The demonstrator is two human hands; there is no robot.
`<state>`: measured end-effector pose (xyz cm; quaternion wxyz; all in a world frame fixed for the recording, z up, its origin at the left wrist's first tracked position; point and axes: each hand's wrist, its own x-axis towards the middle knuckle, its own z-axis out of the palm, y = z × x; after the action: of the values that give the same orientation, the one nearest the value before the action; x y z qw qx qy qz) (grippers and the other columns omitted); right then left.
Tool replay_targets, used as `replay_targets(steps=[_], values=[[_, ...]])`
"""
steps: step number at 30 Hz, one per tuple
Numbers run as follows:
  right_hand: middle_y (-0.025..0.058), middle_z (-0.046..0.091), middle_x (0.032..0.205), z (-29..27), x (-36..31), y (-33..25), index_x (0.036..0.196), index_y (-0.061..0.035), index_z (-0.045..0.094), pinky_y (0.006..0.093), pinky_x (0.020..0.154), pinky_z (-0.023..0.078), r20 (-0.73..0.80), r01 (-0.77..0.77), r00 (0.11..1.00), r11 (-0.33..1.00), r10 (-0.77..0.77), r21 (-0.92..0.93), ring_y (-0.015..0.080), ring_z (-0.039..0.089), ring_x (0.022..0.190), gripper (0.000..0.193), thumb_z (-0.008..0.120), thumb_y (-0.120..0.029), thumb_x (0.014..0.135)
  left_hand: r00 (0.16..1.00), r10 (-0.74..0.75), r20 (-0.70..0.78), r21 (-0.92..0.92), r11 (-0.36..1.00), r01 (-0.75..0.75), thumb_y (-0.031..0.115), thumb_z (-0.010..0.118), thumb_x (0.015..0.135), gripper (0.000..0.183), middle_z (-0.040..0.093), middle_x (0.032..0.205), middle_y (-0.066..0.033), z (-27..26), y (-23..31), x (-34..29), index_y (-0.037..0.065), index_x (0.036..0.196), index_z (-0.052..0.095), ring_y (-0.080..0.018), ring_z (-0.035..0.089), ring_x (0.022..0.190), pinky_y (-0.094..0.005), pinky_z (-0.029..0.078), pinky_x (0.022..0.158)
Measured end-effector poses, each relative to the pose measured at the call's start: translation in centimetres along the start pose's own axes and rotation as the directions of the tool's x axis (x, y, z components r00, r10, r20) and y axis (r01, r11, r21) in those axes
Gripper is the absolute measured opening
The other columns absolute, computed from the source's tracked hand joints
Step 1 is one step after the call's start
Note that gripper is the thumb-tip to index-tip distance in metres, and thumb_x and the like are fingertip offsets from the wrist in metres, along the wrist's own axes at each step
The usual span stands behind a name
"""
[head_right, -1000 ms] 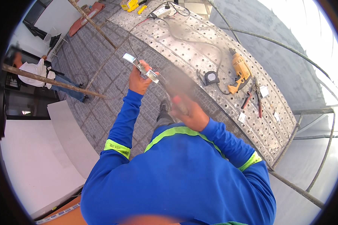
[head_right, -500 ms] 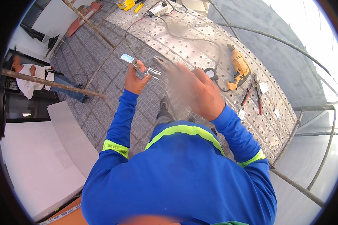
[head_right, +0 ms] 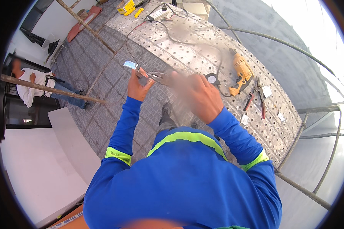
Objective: The person uses tin snips to cut a long metal strip into smaller pieces on a perforated metal work surface. The person holds the strip with one hand and cuts with the other, then sets the cut pieces aside.
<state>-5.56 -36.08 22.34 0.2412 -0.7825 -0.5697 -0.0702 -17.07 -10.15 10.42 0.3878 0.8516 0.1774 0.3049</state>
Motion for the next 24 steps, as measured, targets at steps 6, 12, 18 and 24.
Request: replay_targets(steps=[6,12,18,24], values=[[0.0034,0.059,0.101,0.5,-1.8,2.5,0.153,-0.0042,0.038,0.028,0.082,0.047,0.087,-0.256,0.961,0.729,0.262,0.635,0.012,0.056,0.092,0.076,0.075,-0.013,0.087,0.997,0.052,0.063,-0.32,0.947,-0.029,0.007,0.086,0.074,0.054,0.061,0.103,-0.0056,-0.4,-1.2,0.2,0.009,0.115,0.051,-0.0221,0.063,0.102,-0.0384,0.05,0.094],[0.0025,0.061,0.107,3.1,-5.5,3.3,0.15,-0.0006,0.041,0.0273,0.09,0.046,0.31,-0.419,0.908,0.578,0.282,0.7,0.0105,0.056,0.098,0.075,0.077,-0.021,0.088,0.986,0.052,0.158,-0.407,0.913,0.017,0.005,0.085,0.073,0.058,0.061,0.109,-0.0057,-0.6,-2.3,0.6,0.009,0.121,0.052,-0.0206,0.062,0.105,-0.0384,0.047,0.1],[0.0168,0.062,0.108,-2.2,-4.9,-0.2,0.138,-0.0043,0.047,0.0325,0.073,0.053,0.001,0.031,0.998,-0.521,0.062,0.853,0.0224,0.062,0.093,0.058,0.073,-0.019,0.089,0.986,-0.044,0.164,-0.257,0.962,0.086,0.013,0.087,0.075,0.061,0.061,0.109,-0.006,-0.9,-2.0,0.1,0.007,0.123,0.051,-0.0194,0.06,0.106,-0.0384,0.048,0.096],[0.0111,0.068,0.112,-13.3,-1.9,-6.5,0.093,-0.0125,0.058,0.0328,0.057,0.051,-0.504,0.348,0.857,-0.605,-0.103,0.716,0.0232,0.067,0.079,0.008,0.061,-0.018,0.099,0.931,-0.088,0.353,0.144,0.989,0.039,0.027,0.085,0.077,0.068,0.067,0.104,-0.0144,-0.7,1.6,1.0,0.008,0.131,0.048,-0.0302,0.067,0.094,-0.042,0.053,0.085]])
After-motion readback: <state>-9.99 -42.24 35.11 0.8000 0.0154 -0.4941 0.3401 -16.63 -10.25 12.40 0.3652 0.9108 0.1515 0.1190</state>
